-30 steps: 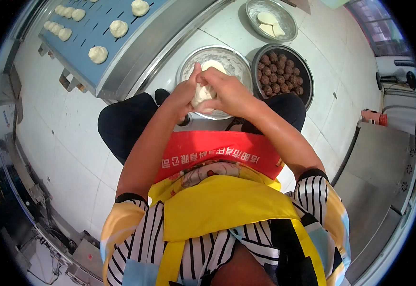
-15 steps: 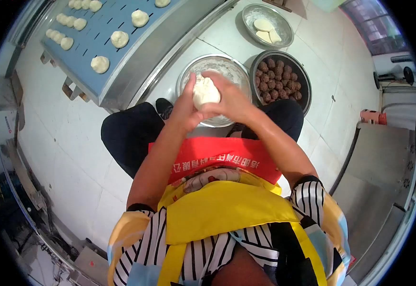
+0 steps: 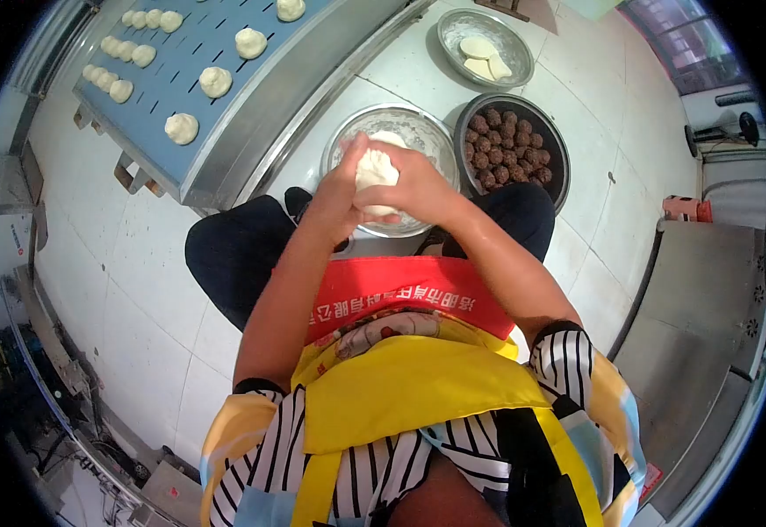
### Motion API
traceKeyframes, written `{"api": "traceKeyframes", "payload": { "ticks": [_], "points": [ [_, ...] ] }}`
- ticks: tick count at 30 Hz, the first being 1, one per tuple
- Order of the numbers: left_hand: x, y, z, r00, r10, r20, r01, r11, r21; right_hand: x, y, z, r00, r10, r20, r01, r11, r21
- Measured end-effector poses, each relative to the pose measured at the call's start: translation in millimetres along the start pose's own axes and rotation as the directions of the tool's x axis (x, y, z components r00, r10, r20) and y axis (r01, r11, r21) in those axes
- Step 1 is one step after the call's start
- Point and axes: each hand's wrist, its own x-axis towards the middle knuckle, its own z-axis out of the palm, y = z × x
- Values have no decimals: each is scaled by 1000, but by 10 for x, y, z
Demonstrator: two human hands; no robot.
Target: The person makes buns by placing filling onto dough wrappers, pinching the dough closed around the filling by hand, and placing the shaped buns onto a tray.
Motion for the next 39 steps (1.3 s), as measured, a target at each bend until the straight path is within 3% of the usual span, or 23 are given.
{"api": "traceKeyframes", "payload": {
  "ticks": [2, 5, 6, 9, 10, 13, 14, 17, 18, 19, 20, 21, 22, 23, 24, 25, 28, 29, 31, 33, 35, 36, 39],
  "points": [
    [14, -43, 83, 998, 59, -24, -60, 997, -37, -18, -10, -9, 983, 181, 2, -181, 983, -8],
    [132, -102, 110, 984, 152, -95, -166, 974, -154, 37, 119, 100, 963, -157, -219, 121, 978, -170],
    [97, -99, 123, 983, 147, -114, -164, 975, -151, 31, -7, 87, 984, 123, -126, -113, 990, 80],
    [-3, -5, 65, 996, 91, 8, -91, 996, -10, 16, -217, -90, 944, 230, 236, -267, 953, 142],
    [-4, 5, 73, 996, 86, 28, -86, 996, 1, 8, -86, -45, 984, 87, 157, -97, 993, 62],
    [171, -117, 52, 981, 195, -19, -196, 970, -144, 50, -78, -15, 990, 137, -27, -139, 983, -120],
    [152, -114, 80, 974, 221, -45, -226, 959, -173, 49, -63, 32, 991, -73, -112, 47, 975, -216],
    [150, -80, -63, 981, 183, 62, -175, 978, -116, 35, -208, -53, 972, 149, 180, -179, 970, 167],
    [2, 59, -34, 988, 110, 113, -105, 993, -46, 28, -147, -80, 977, 19, 211, -46, 991, 124],
    [-88, 117, -8, 987, 27, 158, -32, 999, 27, 31, -98, -76, 982, 65, 180, -81, 993, 84],
    [31, -35, -35, 974, 161, 159, -157, 987, -40, 43, -67, -69, 983, 110, 144, -118, 992, 45],
    [50, -80, 49, 978, 198, 70, -185, 969, -163, 64, -62, -61, 983, 150, 106, -152, 988, 7],
    [73, -104, 139, 973, 231, -24, -229, 933, -279, 87, -76, -31, 1000, -17, 7, 18, 982, -189],
    [97, -115, 176, 961, 250, -119, -276, 879, -388, 112, -92, -30, 998, -67, 16, 68, 988, -140],
    [144, -159, 68, 959, 235, -157, -265, 940, -214, 101, -108, -18, 994, -104, 20, 106, 991, -85],
    [85, -96, -12, 977, 207, -43, -211, 967, -141, 87, -126, -11, 989, -143, 22, 144, 989, -30],
    [41, -56, -137, 960, 156, 231, -150, 988, -45, 49, -251, -78, 981, 125, 147, -121, 992, -37],
    [91, -136, -78, 960, 246, 133, -227, 963, -142, 76, -261, -71, 967, 208, 145, -195, 976, -99],
    [208, -247, 42, 910, 404, -93, -413, 859, -303, 143, -162, 8, 996, -91, 9, 91, 976, -198],
    [164, -213, -68, 941, 337, 0, -332, 926, -179, 124, -52, 99, 938, -329, -107, 310, 937, -161],
    [-106, 35, -60, 974, 167, 154, -181, 980, 82, 91, -195, 0, 989, -137, 50, 142, 983, -118],
    [-5, -41, -73, 966, 227, 126, -235, 971, 52, 67, -251, -26, 991, -37, 128, 51, 993, -104],
    [101, -203, 134, 892, 423, -158, -451, 841, -299, 117, -153, 30, 991, -136, -11, 131, 971, -198]
  ]
}}
